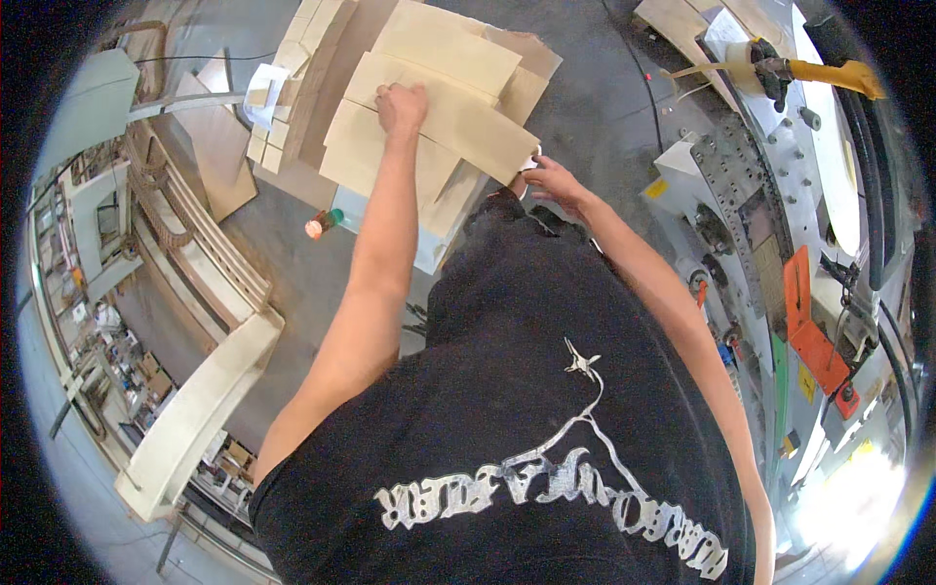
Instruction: Operating a woodworking machine to apply edge banding to small wooden boards.
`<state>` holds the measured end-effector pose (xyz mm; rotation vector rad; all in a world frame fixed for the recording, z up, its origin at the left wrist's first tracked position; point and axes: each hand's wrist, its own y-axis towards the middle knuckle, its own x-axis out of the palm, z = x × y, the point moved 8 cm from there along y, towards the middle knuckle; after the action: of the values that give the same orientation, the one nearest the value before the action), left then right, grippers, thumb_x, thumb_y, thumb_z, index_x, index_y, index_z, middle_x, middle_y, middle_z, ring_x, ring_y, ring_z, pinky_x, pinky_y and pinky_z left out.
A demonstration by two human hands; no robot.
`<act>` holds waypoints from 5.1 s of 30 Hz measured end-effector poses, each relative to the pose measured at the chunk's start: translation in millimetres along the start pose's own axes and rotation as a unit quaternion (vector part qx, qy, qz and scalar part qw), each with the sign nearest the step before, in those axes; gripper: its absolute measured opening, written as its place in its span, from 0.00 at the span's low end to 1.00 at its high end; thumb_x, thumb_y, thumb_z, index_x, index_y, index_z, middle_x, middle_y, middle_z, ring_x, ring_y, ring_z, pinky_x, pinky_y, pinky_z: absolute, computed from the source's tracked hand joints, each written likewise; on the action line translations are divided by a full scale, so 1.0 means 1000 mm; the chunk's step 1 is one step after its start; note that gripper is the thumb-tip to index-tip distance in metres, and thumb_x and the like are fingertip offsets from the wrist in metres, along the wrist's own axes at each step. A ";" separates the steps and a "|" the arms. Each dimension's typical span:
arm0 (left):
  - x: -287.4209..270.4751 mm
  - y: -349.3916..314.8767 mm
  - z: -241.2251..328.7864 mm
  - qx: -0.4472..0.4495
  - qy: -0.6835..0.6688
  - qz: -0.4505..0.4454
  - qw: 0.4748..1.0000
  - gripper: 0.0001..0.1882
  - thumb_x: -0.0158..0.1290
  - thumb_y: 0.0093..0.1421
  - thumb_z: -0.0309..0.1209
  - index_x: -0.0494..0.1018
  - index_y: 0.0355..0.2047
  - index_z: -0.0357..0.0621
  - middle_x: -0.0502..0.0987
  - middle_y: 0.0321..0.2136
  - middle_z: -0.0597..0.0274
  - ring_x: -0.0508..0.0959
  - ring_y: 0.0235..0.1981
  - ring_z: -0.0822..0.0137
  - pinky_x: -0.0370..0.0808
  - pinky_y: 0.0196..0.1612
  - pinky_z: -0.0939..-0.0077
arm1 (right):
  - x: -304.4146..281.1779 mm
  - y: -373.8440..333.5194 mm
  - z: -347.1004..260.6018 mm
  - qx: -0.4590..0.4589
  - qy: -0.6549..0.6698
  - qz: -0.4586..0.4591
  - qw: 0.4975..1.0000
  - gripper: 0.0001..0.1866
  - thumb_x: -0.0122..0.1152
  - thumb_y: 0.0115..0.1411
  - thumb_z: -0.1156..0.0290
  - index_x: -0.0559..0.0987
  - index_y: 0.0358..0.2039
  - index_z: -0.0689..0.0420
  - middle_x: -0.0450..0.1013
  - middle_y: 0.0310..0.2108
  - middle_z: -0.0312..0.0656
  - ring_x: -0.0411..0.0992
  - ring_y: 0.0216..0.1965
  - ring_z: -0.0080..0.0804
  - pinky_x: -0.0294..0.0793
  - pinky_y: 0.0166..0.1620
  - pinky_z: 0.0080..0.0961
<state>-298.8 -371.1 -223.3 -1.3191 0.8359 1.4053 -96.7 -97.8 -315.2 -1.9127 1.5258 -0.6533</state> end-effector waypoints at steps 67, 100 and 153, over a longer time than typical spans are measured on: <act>0.024 -0.474 0.506 0.459 -0.205 -0.512 0.696 0.15 0.54 0.51 0.33 0.76 0.35 0.35 0.79 0.21 0.56 0.79 0.22 0.68 0.74 0.25 0.73 | -0.380 -0.436 0.211 -0.294 0.596 0.617 0.421 0.17 0.42 0.54 0.84 0.65 0.46 0.68 0.69 0.47 0.55 0.72 0.48 0.46 0.76 0.49 0.39; 0.034 0.107 -0.131 0.037 -0.022 -0.169 0.985 0.40 0.51 0.55 0.52 0.60 0.56 0.28 0.66 0.54 0.37 0.65 0.58 0.47 0.62 0.60 0.60 | -0.041 -0.045 -0.042 -0.041 -0.033 -0.040 0.998 0.19 0.54 0.57 0.68 0.73 0.49 0.60 0.74 0.38 0.37 0.72 0.37 0.23 0.71 0.38 0.20; -0.018 -0.202 0.393 0.471 -0.287 -0.145 0.821 0.18 0.56 0.56 0.38 0.77 0.39 0.35 0.79 0.29 0.53 0.78 0.30 0.63 0.73 0.36 0.71 | -0.265 -0.287 0.002 -0.307 0.388 0.538 0.682 0.23 0.50 0.52 0.76 0.71 0.49 0.69 0.72 0.49 0.52 0.69 0.53 0.37 0.66 0.54 0.28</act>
<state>-221.9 49.8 -111.1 -0.2030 0.7059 0.8391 42.1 207.0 -114.0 -0.6029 3.2803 -0.3704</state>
